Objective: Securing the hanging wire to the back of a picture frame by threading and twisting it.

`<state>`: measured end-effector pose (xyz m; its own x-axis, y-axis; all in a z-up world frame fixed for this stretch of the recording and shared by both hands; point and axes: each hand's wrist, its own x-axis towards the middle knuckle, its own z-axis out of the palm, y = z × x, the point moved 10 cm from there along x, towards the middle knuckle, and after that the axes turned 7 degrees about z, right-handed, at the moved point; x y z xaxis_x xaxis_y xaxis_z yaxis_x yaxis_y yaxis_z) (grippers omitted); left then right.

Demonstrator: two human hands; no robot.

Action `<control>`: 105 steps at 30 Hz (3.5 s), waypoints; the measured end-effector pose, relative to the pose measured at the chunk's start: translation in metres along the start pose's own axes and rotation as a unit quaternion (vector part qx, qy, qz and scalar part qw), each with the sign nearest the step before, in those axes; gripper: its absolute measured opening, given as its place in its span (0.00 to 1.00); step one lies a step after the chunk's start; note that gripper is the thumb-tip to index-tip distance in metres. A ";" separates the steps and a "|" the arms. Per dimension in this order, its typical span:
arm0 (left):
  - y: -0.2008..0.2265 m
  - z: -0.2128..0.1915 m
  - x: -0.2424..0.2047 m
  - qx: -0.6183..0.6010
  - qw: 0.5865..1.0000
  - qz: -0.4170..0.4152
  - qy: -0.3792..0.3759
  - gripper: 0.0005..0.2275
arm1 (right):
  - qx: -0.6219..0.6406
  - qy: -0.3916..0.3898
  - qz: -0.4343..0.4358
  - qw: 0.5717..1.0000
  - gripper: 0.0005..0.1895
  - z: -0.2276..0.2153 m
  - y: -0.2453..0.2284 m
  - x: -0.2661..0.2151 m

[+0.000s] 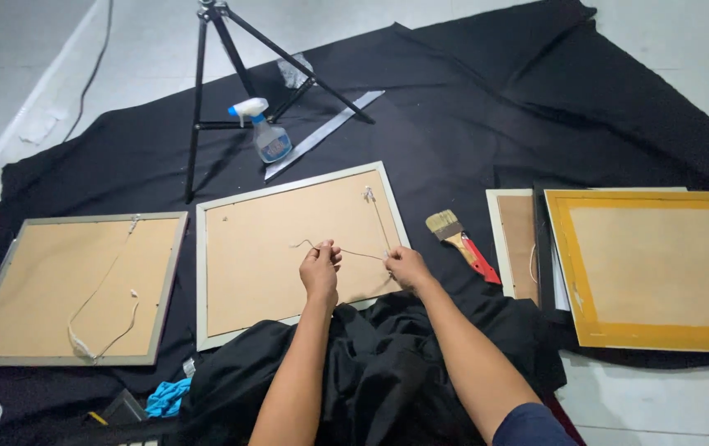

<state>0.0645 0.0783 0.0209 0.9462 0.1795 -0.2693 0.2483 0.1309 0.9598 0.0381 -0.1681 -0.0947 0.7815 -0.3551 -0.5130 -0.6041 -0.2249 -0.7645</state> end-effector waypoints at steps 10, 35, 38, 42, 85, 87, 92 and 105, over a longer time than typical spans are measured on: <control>-0.037 -0.013 0.019 0.075 0.996 0.039 -0.024 0.10 | -0.090 0.052 -0.009 0.995 0.17 -0.003 -0.014 -0.019; -0.024 -0.014 -0.041 0.508 0.796 0.130 -0.302 0.14 | -0.163 0.104 -0.025 0.981 0.21 0.023 -0.008 0.003; -0.025 -0.011 -0.044 0.499 0.801 0.129 -0.306 0.14 | -0.155 0.099 -0.032 0.982 0.20 0.021 -0.003 0.008; -0.032 -0.004 -0.042 0.504 0.793 0.132 -0.315 0.15 | -0.146 0.087 -0.025 0.985 0.23 0.019 -0.006 -0.003; -0.084 0.056 -0.013 0.401 0.839 0.006 -0.368 0.23 | -0.387 -0.073 -0.013 0.919 0.12 0.010 -0.095 -0.040; -0.072 0.058 -0.017 0.364 0.851 -0.017 -0.378 0.26 | -0.394 -0.084 0.000 0.915 0.13 0.010 -0.101 -0.046; -0.085 0.064 -0.011 0.308 0.873 -0.041 -0.376 0.22 | -0.405 -0.108 0.002 0.908 0.16 0.008 -0.107 -0.042; -0.059 0.057 -0.006 0.337 0.877 -0.030 -0.342 0.15 | -0.116 -0.229 -0.021 0.966 0.15 0.010 -0.144 -0.071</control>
<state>0.0557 0.0141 -0.0299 0.7733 -0.4640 -0.4321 0.1511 -0.5270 0.8363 0.0717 -0.1018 0.0482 0.7606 0.0852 -0.6436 -0.5480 -0.4473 -0.7069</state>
